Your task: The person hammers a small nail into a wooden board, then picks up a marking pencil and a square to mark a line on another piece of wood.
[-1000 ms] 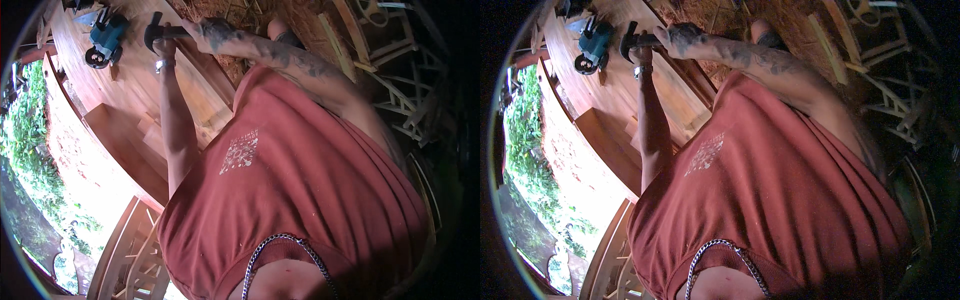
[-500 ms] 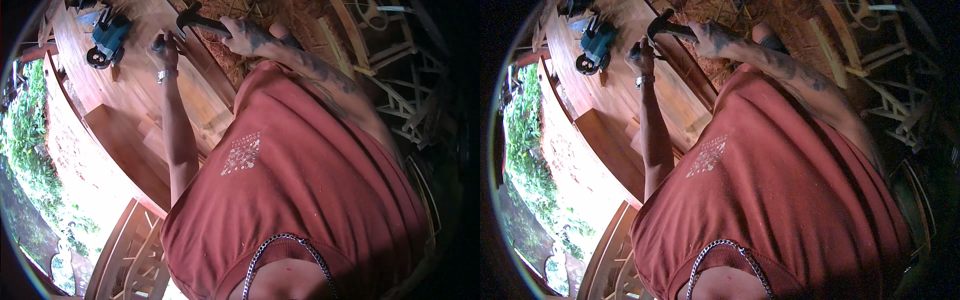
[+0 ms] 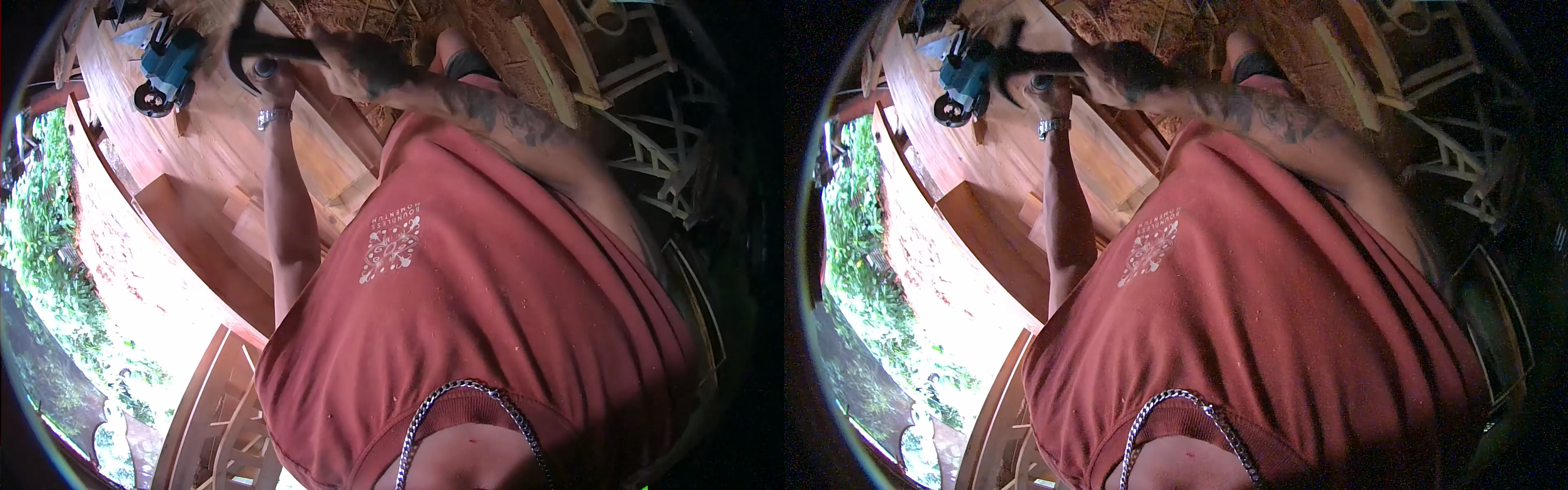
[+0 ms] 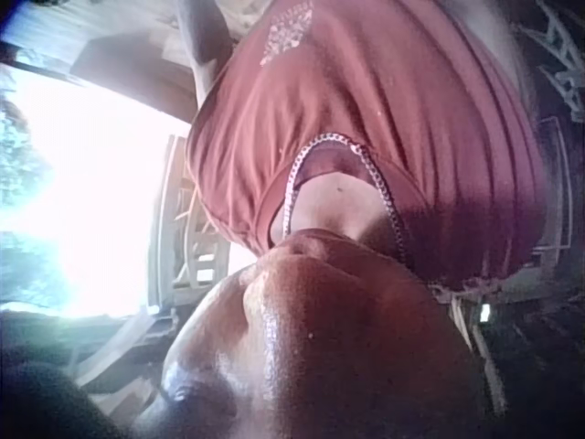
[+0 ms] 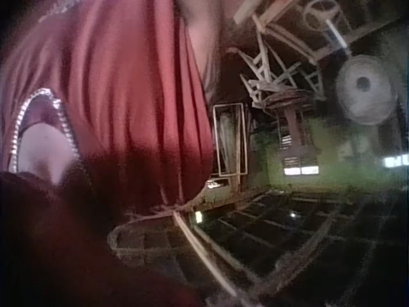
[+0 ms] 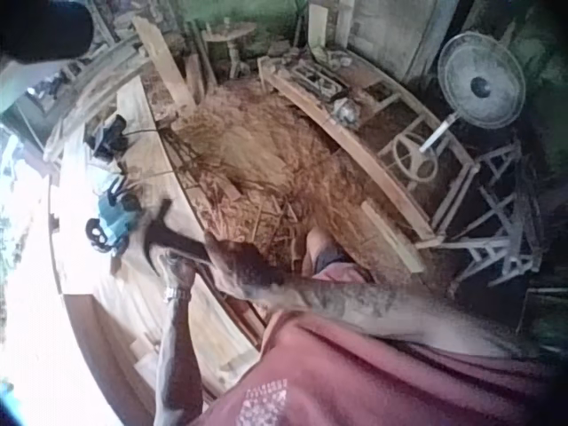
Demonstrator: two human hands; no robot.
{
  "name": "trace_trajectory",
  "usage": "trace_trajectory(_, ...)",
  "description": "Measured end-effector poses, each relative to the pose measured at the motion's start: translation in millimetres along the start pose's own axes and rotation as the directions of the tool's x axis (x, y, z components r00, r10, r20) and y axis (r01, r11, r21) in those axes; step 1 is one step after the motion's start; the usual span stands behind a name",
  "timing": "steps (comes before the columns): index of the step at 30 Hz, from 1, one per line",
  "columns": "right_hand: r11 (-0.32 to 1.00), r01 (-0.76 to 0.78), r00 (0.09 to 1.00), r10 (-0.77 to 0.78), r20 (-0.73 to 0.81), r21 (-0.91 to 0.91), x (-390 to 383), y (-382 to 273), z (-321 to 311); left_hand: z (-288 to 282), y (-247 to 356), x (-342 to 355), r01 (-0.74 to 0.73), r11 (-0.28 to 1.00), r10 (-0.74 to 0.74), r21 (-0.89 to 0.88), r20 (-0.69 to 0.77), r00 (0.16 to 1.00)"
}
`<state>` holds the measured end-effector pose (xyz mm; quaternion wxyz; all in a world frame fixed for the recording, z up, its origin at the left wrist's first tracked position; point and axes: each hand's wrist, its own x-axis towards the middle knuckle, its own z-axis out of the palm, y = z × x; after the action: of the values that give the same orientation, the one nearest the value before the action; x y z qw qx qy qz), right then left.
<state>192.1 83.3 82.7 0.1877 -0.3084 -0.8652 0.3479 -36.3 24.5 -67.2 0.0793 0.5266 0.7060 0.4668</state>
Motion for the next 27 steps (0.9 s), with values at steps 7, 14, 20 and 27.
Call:
trace_trajectory(7,0.99,-0.113,0.974,0.126,0.187,-0.081,-4.3,36.5,-16.9,3.3,55.6,21.9,-0.154,0.987,0.152,-0.039,-0.066,0.986)
trace_trajectory(14,0.977,0.069,0.956,-0.007,-0.292,0.203,-1.6,0.2,-14.8,-5.6,35.1,6.6,0.159,0.987,-0.159,0.004,-0.058,0.986)
trace_trajectory(20,0.957,0.264,0.956,-0.276,-0.098,-0.122,-4.9,50.5,39.3,16.7,-15.2,10.2,-0.308,0.949,0.289,-0.061,-0.213,0.933)
trace_trajectory(27,0.997,-0.082,0.993,0.082,0.082,0.008,-21.6,53.9,20.3,-24.2,-33.4,15.1,0.32,0.584,-0.658,-0.746,-0.205,0.724)
